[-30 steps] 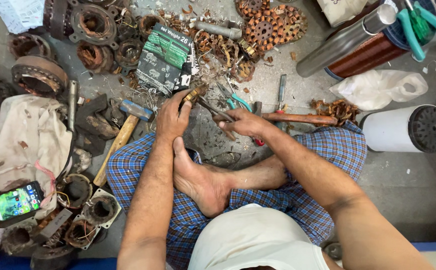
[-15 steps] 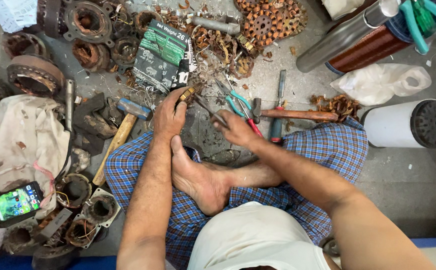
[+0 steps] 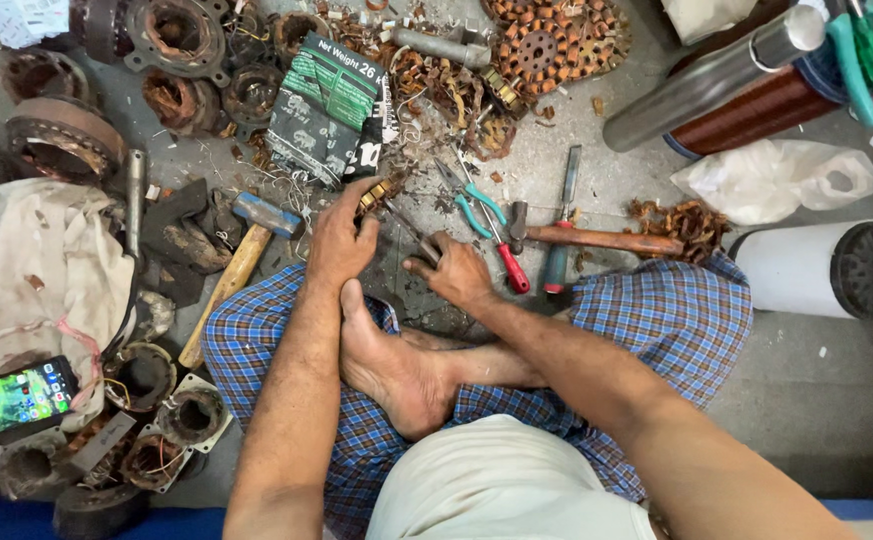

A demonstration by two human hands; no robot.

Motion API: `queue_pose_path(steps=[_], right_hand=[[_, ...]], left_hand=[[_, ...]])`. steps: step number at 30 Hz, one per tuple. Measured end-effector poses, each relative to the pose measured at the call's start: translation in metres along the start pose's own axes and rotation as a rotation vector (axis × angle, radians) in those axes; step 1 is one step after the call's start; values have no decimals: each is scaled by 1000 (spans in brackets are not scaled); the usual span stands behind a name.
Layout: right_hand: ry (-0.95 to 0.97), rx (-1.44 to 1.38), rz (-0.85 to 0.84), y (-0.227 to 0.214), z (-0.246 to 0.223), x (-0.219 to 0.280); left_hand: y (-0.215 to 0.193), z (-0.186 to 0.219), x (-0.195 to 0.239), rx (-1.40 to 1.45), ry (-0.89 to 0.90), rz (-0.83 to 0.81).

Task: The person removes old copper wire remnants from an electric motor stator using pliers and a screwdriver. They pry and pull the wire pieces out of the stator slots while sitting on the floor surrounded by various motor components.

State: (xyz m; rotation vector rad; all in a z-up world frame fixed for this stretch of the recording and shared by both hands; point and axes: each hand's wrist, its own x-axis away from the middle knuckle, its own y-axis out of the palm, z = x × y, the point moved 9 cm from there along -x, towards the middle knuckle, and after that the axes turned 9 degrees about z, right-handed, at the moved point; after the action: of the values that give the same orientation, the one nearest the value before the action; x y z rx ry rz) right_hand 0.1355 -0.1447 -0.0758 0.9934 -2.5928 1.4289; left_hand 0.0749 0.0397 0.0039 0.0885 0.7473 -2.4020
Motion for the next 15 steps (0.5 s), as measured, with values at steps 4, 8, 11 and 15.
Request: queue_pose_path(steps=[4, 8, 11, 15], right_hand=[[15, 118, 82, -2, -2, -15], [-92, -18, 131, -10, -7, -11], [-80, -21, 123, -22, -6, -15], [-365, 45, 150, -32, -31, -3]], left_hand=[[-3, -10, -5, -4, -76, 18], [-8, 2, -3, 17, -27, 35], [-4, -17, -4, -108, -326, -33], [-13, -2, -4, -65, -137, 47]])
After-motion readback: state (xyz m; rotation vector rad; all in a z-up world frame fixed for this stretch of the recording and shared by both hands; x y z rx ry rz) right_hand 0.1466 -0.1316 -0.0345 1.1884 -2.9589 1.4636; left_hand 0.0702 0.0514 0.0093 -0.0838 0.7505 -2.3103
